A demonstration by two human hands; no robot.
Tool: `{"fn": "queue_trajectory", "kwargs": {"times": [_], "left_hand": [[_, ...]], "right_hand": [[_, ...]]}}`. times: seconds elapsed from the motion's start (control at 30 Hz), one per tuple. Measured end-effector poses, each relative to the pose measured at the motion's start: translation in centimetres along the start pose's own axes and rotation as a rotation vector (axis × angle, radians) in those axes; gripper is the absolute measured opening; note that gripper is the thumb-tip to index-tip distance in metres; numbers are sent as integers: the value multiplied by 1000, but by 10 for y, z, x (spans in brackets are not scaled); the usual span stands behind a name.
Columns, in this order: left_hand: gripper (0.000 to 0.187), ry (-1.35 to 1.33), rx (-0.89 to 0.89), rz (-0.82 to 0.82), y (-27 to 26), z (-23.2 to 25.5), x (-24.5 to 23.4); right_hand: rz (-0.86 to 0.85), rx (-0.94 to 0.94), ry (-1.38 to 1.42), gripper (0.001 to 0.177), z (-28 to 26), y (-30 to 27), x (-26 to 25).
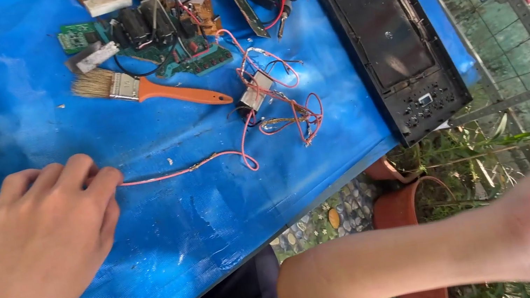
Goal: Inspecting and manipulating the internal wiring and circuit boards of a disassembled induction cooker using a screwdriver.
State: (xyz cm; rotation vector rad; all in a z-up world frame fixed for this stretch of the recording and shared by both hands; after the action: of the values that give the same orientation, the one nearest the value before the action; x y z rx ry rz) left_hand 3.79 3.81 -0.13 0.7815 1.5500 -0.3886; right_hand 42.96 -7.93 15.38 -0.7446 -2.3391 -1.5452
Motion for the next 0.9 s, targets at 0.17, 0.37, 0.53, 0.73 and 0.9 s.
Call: {"fn": "queue_trajectory", "kwargs": {"times": [0.17,0.37,0.53,0.73,0.9], "left_hand": [[14,-138,27,110,3,2,-7],[14,-199,33,140,5,2,-7],[15,-245,28,134,5,0,-8],[17,-343,74,39,8,-1,-4],[25,-362,84,85,6,0,-1]], "right_hand": [[1,-72,-47,45,19,7,12],[-116,-29,-126,54,68,-13,103],[-357,471,-118,68,133,-113,159],[-491,619,-186,46,168,-188,152],[-711,712,-284,32,176,-199,147]]}}
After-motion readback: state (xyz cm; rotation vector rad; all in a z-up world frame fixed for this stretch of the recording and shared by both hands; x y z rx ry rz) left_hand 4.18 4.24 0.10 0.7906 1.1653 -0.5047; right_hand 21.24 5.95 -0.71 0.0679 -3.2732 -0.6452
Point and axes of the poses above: each hand's wrist, its own y-axis towards the middle knuckle, its own x-axis out of the palm, z = x × y, the point moved 6 cm from there along y, towards the middle knuckle
